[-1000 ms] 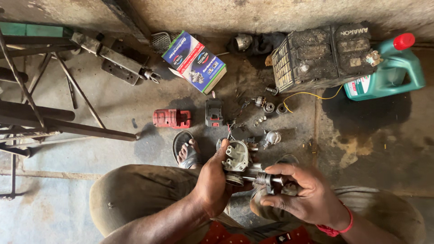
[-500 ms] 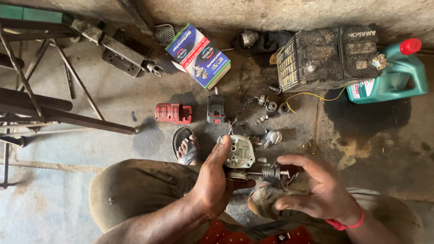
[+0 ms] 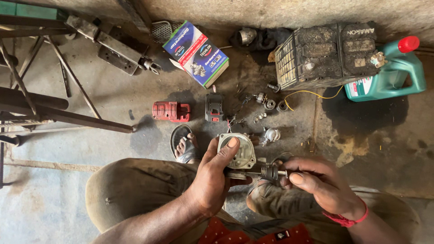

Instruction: The person sits on the floor and works on a carburetor, using pliers to grip and manipulate internal components. They repeatedly adjust the position of the carburetor and use the tool to pull or twist parts within the assembly.

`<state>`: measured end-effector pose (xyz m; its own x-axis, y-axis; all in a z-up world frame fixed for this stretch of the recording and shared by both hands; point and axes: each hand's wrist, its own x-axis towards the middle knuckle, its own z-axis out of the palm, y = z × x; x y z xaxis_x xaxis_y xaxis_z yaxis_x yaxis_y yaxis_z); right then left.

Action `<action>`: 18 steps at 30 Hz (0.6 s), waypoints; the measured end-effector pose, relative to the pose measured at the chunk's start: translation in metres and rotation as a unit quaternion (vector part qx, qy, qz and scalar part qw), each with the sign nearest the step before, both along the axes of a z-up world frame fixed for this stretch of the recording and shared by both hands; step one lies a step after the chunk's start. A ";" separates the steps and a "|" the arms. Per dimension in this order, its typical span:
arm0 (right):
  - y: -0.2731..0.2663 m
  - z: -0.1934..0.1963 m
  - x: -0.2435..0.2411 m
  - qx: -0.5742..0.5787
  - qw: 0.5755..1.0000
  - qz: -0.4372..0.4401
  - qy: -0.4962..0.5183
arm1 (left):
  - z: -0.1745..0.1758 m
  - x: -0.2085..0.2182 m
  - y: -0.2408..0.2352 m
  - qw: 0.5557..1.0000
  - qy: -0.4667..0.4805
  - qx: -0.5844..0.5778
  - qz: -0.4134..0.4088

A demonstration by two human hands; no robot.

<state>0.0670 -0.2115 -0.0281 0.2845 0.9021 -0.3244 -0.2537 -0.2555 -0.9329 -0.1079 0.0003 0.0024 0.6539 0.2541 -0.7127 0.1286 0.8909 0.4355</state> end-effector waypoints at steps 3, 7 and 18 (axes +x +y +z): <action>0.000 0.002 0.002 -0.079 0.993 0.043 -0.079 | 0.001 0.002 -0.001 0.999 0.044 0.008 -0.003; 0.001 -0.002 0.003 -0.074 0.997 0.013 0.031 | 0.005 0.003 0.002 0.997 0.060 0.002 -0.058; -0.012 -0.023 0.007 0.011 0.960 -0.104 0.259 | 0.010 0.005 0.000 0.985 0.103 -0.051 -0.132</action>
